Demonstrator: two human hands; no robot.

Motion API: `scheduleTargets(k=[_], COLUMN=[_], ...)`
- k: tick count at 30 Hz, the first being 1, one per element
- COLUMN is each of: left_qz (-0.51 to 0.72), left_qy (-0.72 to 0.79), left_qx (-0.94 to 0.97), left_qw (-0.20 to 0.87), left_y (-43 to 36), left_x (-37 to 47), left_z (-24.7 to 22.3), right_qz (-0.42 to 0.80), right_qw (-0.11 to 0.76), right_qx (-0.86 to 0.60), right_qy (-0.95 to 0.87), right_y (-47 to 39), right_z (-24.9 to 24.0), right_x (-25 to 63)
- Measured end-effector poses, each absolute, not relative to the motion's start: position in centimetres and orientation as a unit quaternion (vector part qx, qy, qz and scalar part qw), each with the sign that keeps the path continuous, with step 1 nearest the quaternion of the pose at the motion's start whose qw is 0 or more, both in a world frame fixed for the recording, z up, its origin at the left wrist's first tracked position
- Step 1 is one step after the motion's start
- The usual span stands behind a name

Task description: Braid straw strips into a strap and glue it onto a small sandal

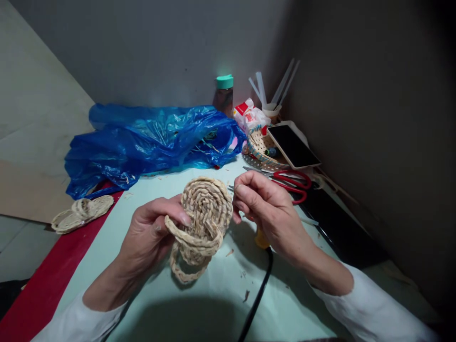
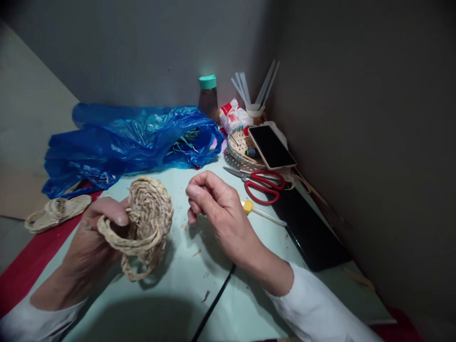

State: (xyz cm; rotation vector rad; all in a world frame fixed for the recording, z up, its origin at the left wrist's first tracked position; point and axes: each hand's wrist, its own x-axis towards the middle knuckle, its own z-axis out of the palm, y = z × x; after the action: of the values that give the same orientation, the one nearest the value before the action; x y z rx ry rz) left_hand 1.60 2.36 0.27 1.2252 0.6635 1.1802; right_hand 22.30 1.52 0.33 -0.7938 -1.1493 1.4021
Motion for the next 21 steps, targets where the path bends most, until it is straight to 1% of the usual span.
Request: scheduleTargets(k=[4, 11, 21], left_qz=[0.491, 0.48, 0.492], left_qy=[0.251, 0.237, 0.249], left_qx=[0.584, 0.65, 0.702], left_qw=[0.595, 0.54, 0.452], left_y=[2.2, 2.6, 2.6], left_x=[1.2, 0.5, 0.0], left_z=[0.3, -0.1, 1.1], right_qz=[0.615, 0.572, 0.531], right_qw=[0.541, 0.513, 0.505], right_qx=[-0.312, -0.364, -0.373], right_qy=[-0.482, -0.528, -0.569], right_y=[1.4, 1.4, 1.1], right_z=[0.0, 0.6, 1.6], right_x=[22.1, 22.5, 23.0])
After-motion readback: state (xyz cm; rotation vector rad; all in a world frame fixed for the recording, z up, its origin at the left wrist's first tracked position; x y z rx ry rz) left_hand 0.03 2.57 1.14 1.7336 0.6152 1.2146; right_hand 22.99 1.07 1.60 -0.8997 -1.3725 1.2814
